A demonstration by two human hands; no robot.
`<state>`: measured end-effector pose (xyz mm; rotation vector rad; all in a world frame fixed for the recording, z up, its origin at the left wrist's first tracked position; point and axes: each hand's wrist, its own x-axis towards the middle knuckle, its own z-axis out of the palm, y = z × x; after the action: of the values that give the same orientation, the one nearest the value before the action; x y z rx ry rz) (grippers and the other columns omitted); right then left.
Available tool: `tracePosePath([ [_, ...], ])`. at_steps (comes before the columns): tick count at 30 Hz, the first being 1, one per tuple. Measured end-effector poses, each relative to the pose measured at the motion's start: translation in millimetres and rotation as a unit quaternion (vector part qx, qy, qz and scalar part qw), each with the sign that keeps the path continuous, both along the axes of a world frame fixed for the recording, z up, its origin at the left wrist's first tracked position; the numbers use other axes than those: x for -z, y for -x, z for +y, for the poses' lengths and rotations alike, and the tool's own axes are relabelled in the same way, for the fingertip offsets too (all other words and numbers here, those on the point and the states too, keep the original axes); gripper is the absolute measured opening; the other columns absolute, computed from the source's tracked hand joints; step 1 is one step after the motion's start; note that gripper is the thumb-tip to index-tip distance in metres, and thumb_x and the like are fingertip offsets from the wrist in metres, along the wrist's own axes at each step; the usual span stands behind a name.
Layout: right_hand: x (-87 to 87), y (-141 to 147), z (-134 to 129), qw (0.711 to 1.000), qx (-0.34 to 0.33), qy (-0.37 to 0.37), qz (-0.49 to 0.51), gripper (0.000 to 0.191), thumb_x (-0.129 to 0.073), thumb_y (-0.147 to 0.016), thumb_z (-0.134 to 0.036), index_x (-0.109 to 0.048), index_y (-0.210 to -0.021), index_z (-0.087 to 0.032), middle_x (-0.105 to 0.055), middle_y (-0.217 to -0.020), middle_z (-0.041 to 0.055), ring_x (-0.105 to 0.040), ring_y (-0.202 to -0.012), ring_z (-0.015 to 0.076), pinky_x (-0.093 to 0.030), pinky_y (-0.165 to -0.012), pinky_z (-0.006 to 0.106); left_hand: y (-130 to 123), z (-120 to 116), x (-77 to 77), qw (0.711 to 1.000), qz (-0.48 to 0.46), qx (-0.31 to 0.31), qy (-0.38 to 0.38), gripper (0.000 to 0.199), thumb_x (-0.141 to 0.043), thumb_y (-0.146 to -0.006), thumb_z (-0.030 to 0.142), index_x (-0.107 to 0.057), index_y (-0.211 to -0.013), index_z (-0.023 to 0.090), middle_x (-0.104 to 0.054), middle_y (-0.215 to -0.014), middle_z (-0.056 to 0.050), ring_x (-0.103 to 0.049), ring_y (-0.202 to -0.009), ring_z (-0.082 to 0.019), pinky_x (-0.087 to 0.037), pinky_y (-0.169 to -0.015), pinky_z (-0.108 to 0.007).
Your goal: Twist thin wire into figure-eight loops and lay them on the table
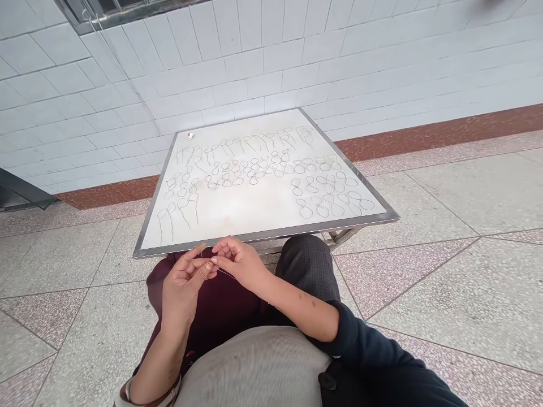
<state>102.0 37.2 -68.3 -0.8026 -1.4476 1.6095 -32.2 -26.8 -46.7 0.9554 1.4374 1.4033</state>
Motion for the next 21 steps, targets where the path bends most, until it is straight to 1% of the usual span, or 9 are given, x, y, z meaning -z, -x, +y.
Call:
tracePosePath([
  [3, 1.7, -0.3, -0.6, 1.0, -0.001, -0.001, 0.011, 0.02, -0.065, -0.08, -0.035, -0.058, -0.091, -0.02, -0.057, -0.075, -0.0023, -0.055, -0.065, 0.0104, -0.046, -0.065, 0.026, -0.1, 0.5, -1.0, 1.0, 0.006, 0.006, 0.008, 0.046, -0.072, -0.075, 0.03, -0.06, -0.118, 0.019, -0.071, -0.082, -0.002, -0.067, -0.08, -0.017, -0.054, -0.077, -0.034],
  [5, 2.0, -1.3, -2.4, 1.0, 0.01, -0.021, -0.01, 0.02, -0.063, -0.083, -0.037, -0.057, -0.094, -0.021, -0.059, -0.076, -0.0017, -0.055, -0.065, 0.0108, -0.046, -0.064, 0.026, -0.6, 0.9, -1.3, 1.0, 0.019, -0.011, 0.004, 0.047, -0.071, -0.076, 0.03, -0.059, -0.12, 0.02, -0.07, -0.08, -0.002, -0.066, -0.079, -0.017, -0.053, -0.075, -0.032],
  [7, 1.1, -2.4, -5.0, 0.995, 0.037, -0.07, -0.064, 0.017, -0.06, -0.085, -0.037, -0.057, -0.093, -0.022, -0.061, -0.078, -0.0009, -0.055, -0.067, 0.0119, -0.045, -0.064, 0.026, -1.4, 1.8, -0.9, 0.998, 0.035, -0.046, -0.009, 0.049, -0.071, -0.076, 0.03, -0.058, -0.122, 0.022, -0.069, -0.08, 0.0, -0.064, -0.078, -0.015, -0.052, -0.074, -0.029],
  [9, -0.5, -2.7, -7.5, 0.982, 0.056, -0.135, -0.118, 0.012, -0.057, -0.088, -0.035, -0.058, -0.088, -0.022, -0.061, -0.077, -0.0007, -0.055, -0.07, 0.0128, -0.044, -0.066, 0.027, -2.1, 3.1, -0.1, 0.996, 0.041, -0.076, -0.023, 0.048, -0.07, -0.077, 0.03, -0.058, -0.123, 0.023, -0.069, -0.079, 0.0, -0.062, -0.077, -0.013, -0.05, -0.074, -0.026],
  [11, -1.5, -2.0, -9.0, 0.973, 0.051, -0.174, -0.142, 0.013, -0.052, -0.091, -0.03, -0.059, -0.084, -0.022, -0.061, -0.075, -0.0006, -0.055, -0.07, 0.0132, -0.043, -0.067, 0.027, -2.4, 4.2, 0.6, 0.995, 0.035, -0.083, -0.029, 0.047, -0.07, -0.077, 0.03, -0.058, -0.122, 0.022, -0.068, -0.078, 0.0, -0.061, -0.077, -0.013, -0.048, -0.074, -0.025],
  [13, -1.1, -0.6, -8.9, 0.974, 0.041, -0.175, -0.14, 0.014, -0.051, -0.092, -0.028, -0.06, -0.083, -0.022, -0.061, -0.076, -0.0003, -0.055, -0.072, 0.0134, -0.043, -0.068, 0.027, -2.1, 4.8, 0.7, 0.996, 0.033, -0.08, -0.029, 0.046, -0.07, -0.077, 0.03, -0.059, -0.121, 0.021, -0.068, -0.078, 0.0, -0.06, -0.077, -0.013, -0.047, -0.073, -0.025],
  [16, 2.0, 1.5, -7.5, 0.974, 0.051, -0.172, -0.14, 0.011, -0.056, -0.089, -0.027, -0.062, -0.082, -0.022, -0.06, -0.08, 0.0006, -0.055, -0.075, 0.0141, -0.043, -0.068, 0.026, -1.0, 5.0, 0.4, 0.996, 0.039, -0.078, -0.024, 0.046, -0.07, -0.077, 0.03, -0.059, -0.121, 0.021, -0.067, -0.077, 0.0, -0.06, -0.075, -0.013, -0.047, -0.071, -0.025],
  [18, 4.6, 2.8, -6.9, 0.972, 0.055, -0.182, -0.141, 0.009, -0.057, -0.088, -0.026, -0.063, -0.083, -0.022, -0.061, -0.08, 0.0005, -0.055, -0.076, 0.0143, -0.043, -0.069, 0.027, -0.5, 5.2, 0.7, 0.996, 0.046, -0.078, -0.027, 0.047, -0.07, -0.077, 0.029, -0.059, -0.121, 0.021, -0.067, -0.075, 0.001, -0.061, -0.074, -0.013, -0.047, -0.074, -0.026],
  [21, 7.3, 4.5, -7.0, 0.972, 0.043, -0.185, -0.141, 0.009, -0.056, -0.089, -0.025, -0.063, -0.084, -0.022, -0.062, -0.079, 0.0, -0.055, -0.075, 0.0143, -0.043, -0.07, 0.027, -0.4, 6.3, 2.4, 0.995, 0.052, -0.077, -0.033, 0.05, -0.07, -0.077, 0.029, -0.057, -0.124, 0.021, -0.067, -0.075, 0.001, -0.062, -0.075, -0.013, -0.048, -0.08, -0.028],
])
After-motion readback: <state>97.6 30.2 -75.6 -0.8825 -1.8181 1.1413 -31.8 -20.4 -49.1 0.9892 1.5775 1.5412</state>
